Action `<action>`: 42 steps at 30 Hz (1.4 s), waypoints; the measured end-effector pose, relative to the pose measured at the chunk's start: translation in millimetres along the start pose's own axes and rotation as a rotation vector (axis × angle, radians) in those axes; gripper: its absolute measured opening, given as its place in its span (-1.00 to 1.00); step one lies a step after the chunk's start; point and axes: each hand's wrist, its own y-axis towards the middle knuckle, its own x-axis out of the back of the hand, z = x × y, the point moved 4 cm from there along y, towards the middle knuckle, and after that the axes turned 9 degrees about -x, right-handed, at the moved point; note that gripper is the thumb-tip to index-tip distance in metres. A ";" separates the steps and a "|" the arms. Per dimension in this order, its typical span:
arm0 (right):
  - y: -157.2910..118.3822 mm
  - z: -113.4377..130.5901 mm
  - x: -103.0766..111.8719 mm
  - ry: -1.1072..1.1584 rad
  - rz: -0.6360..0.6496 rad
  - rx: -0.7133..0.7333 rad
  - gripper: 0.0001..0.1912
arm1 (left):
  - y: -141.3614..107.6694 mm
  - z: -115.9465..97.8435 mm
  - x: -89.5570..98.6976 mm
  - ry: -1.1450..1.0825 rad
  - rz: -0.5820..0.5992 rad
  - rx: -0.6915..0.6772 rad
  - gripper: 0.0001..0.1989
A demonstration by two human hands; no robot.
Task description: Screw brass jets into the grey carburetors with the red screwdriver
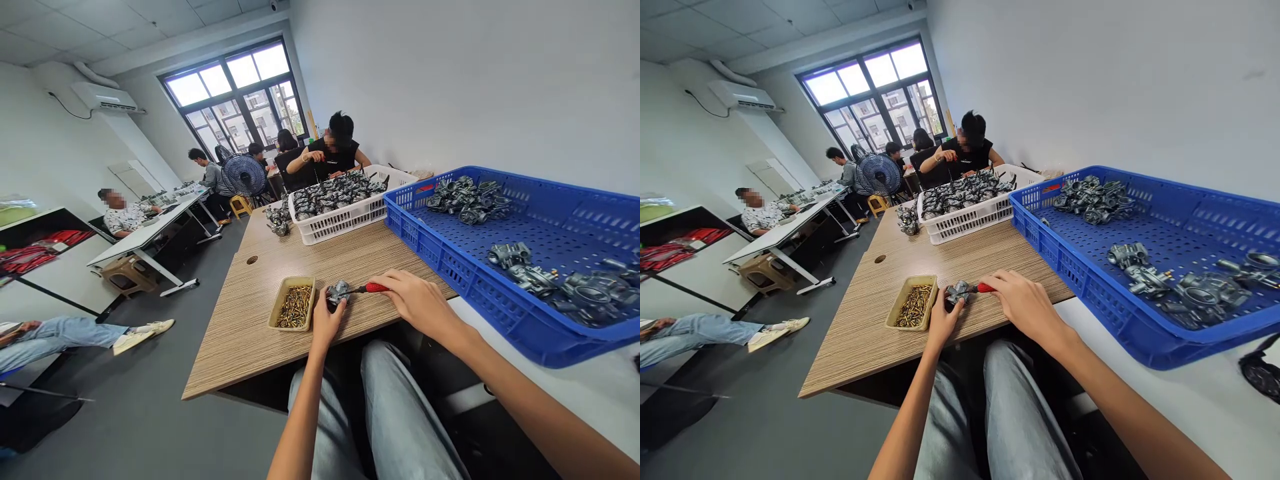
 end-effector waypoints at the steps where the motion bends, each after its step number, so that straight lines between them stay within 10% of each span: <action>1: 0.0 0.7 0.3 -0.003 0.005 0.003 -0.60 | 0.1 -0.2 0.0 -0.001 0.000 -0.005 -0.47; 42: -6.5 -3.5 -20.3 -0.036 -0.339 0.220 -0.37 | 0.4 -10.5 2.4 0.038 0.004 -0.006 -0.50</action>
